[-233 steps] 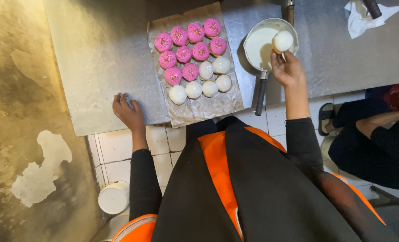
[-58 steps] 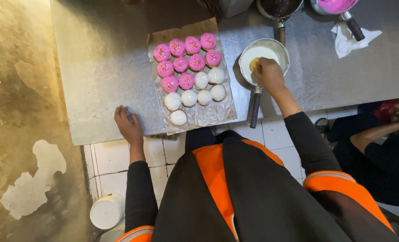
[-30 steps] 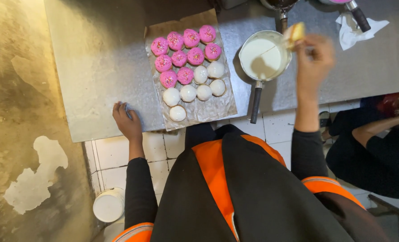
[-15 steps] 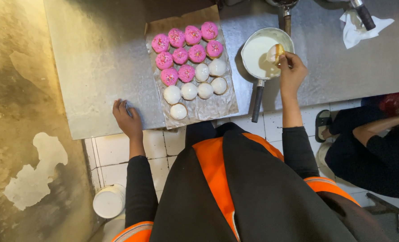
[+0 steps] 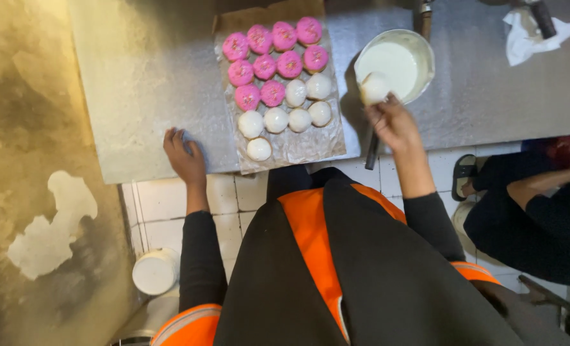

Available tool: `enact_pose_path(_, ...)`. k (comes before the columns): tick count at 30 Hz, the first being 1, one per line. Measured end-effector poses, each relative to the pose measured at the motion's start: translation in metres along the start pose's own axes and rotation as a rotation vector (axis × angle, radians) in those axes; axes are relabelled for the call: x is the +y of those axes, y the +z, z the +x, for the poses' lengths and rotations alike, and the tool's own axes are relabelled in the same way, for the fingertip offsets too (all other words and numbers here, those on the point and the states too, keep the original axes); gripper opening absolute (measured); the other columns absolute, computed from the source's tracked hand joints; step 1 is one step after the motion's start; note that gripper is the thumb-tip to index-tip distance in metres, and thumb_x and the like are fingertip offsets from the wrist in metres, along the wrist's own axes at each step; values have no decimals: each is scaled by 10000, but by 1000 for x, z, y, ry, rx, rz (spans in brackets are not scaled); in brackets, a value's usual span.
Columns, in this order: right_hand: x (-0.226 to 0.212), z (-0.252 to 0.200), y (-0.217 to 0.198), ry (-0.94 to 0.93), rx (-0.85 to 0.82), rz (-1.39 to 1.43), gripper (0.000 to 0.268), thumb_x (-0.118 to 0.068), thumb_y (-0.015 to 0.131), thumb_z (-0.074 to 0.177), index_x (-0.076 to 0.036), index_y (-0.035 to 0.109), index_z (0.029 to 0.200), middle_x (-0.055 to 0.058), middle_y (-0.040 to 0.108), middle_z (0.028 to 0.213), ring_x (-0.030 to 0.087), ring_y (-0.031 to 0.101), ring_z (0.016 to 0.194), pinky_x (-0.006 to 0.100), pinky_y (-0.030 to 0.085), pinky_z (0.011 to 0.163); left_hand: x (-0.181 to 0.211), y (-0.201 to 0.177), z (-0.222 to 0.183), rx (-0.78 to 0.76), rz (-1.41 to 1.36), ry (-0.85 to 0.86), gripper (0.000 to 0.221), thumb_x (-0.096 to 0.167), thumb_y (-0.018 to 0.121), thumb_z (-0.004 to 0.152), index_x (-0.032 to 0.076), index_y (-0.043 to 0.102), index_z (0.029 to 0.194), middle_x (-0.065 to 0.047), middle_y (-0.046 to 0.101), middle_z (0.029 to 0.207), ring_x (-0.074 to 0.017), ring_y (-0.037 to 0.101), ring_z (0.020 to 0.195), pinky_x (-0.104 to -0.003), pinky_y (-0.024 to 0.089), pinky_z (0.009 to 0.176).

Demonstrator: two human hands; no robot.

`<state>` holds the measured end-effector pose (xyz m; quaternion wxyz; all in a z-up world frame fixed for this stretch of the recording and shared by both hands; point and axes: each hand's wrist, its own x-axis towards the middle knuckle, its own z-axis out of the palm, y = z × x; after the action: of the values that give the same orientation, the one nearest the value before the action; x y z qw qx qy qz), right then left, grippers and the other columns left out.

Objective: Dipping donuts in white glaze and applying chocolate chips as decoration.

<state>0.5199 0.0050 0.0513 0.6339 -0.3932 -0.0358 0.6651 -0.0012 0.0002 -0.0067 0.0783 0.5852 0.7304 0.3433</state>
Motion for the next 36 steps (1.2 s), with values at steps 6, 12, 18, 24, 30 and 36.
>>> enact_pose_path(6,112,-35,28,454,-134,-3,503,106,480,979,30,403,1470,299,551,1374,370,673,1179,365,577,940,3,-5,0,54,-16,38,278,-15,578,962,-17,663,1227,-199,567,1419,-376,510,1388,-444,464,1129)
enact_pose_path(12,166,-30,33,463,-38,-394,298,50,541,969,26,482,1260,257,605,1240,368,708,1091,363,588,921,10,-6,2,10,-11,-23,287,-28,560,960,-18,662,1228,-174,561,1428,-359,490,1411,-406,508,1069)
enact_pose_path(18,187,-26,32,296,-55,-578,252,15,597,973,10,499,1205,187,686,1096,279,745,944,334,651,837,11,-7,2,22,-1,-1,258,-23,566,991,-19,668,1228,-164,562,1434,-348,488,1425,-405,520,1080)
enact_pose_path(24,180,-37,40,153,-178,-731,103,-38,611,1003,30,611,1080,130,725,850,191,734,711,297,626,612,8,-5,2,12,15,-4,261,-34,561,978,-24,669,1216,-171,556,1429,-348,486,1420,-405,526,1068)
enact_pose_path(30,167,-45,55,309,-82,-787,265,-98,600,1001,-14,652,1246,91,715,790,150,654,588,263,546,519,9,-5,2,13,-30,-1,262,-39,547,995,-47,655,1234,-179,547,1430,-347,488,1422,-397,532,1069)
enact_pose_path(36,143,-55,58,372,-114,-805,329,-84,557,986,-62,628,1307,92,718,825,138,657,608,269,573,542,4,-5,-2,33,-57,5,271,-34,558,986,-35,664,1236,-194,546,1443,-361,489,1420,-393,533,1059)
